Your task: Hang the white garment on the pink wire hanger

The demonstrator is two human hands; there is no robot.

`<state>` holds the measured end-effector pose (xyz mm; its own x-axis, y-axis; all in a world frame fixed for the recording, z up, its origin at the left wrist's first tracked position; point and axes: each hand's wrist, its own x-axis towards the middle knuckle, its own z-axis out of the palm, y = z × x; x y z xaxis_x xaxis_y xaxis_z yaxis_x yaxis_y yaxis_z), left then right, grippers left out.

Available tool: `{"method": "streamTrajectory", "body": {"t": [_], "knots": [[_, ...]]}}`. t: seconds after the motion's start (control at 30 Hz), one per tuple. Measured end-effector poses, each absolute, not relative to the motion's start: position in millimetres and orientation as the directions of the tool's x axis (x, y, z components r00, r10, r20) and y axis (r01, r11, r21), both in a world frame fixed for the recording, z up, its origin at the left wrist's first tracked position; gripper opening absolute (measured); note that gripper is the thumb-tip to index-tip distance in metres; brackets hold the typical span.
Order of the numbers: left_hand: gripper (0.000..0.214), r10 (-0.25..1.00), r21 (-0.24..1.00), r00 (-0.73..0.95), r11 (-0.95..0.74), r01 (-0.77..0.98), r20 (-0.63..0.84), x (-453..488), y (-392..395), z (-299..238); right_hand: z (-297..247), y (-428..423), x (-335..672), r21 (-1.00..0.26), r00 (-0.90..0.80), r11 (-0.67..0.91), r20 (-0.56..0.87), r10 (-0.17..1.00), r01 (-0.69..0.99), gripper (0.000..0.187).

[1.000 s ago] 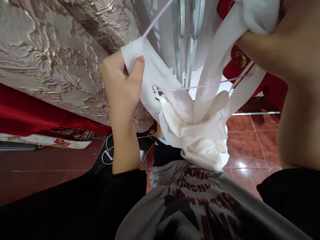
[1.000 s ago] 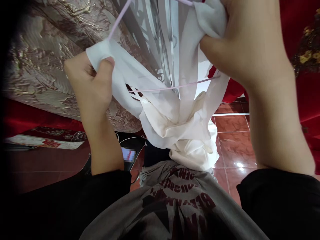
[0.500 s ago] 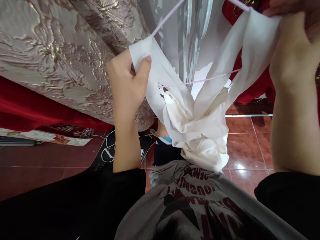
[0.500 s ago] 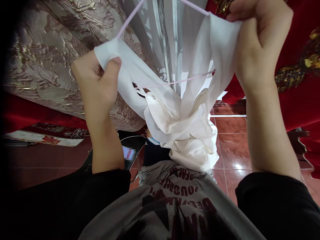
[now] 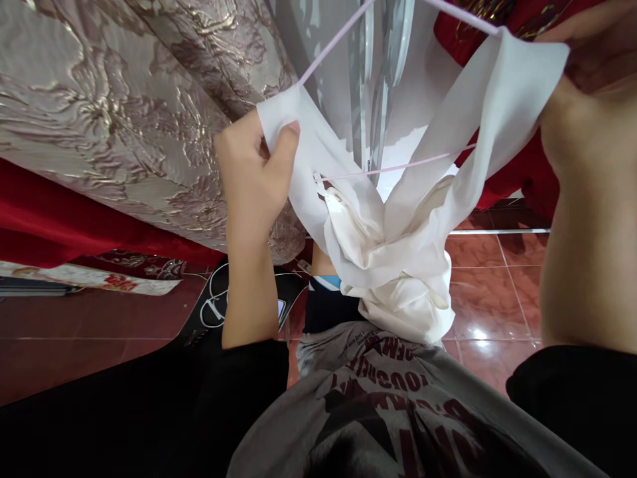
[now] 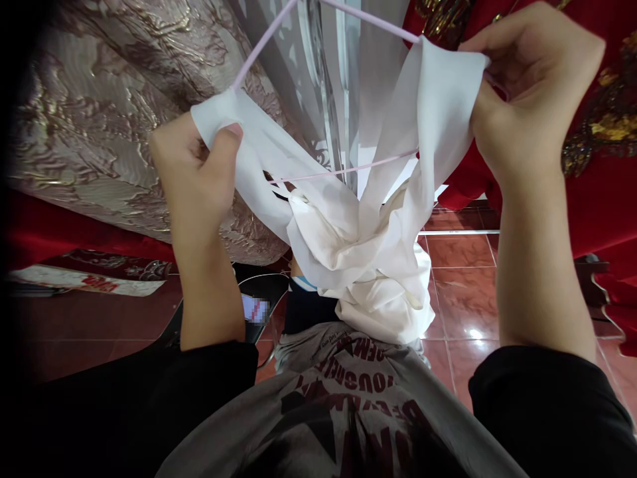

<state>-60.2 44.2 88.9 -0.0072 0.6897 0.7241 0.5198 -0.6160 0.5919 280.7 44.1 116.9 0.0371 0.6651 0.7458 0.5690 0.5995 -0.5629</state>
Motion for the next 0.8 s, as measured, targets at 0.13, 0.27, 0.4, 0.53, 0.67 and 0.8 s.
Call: {"method": "streamTrajectory", "body": {"t": [0.13, 0.27, 0.4, 0.53, 0.67, 0.8], "knots": [[0.031, 0.684, 0.598, -0.021, -0.622, 0.506, 0.729, -59.1, 45.7, 87.2, 124.4, 36.0, 284.5, -0.566, -0.048, 0.622, 0.718, 0.695, 0.541, 0.026], [0.026, 0.666, 0.590, -0.021, -0.645, 0.486, 0.746, -61.2, 49.9, 86.2, 132.5, 25.1, 281.3, -0.537, -0.122, 0.608, 0.682, 0.721, 0.585, 0.030], [0.029, 0.669, 0.589, -0.022, -0.637, 0.498, 0.743, -61.9, 50.2, 88.1, 141.2, 24.0, 269.6, -0.566, -0.219, 0.639, 0.635, 0.741, 0.522, 0.040], [0.026, 0.682, 0.580, -0.002, -0.621, 0.528, 0.732, -60.2, 47.2, 87.1, 149.2, 31.4, 265.3, -0.535, -0.316, 0.686, 0.624, 0.714, 0.494, 0.040], [0.016, 0.722, 0.592, -0.007, -0.561, 0.578, 0.691, -61.1, 47.5, 81.6, 148.8, 28.4, 267.1, -0.341, -0.316, 0.570, 0.571, 0.757, 0.748, 0.054], [0.023, 0.773, 0.684, -0.031, -0.540, 0.491, 0.633, -62.3, 49.9, 77.2, 130.2, 17.6, 249.2, -0.125, -0.312, 0.656, 0.804, 0.507, 0.744, 0.040]]}}
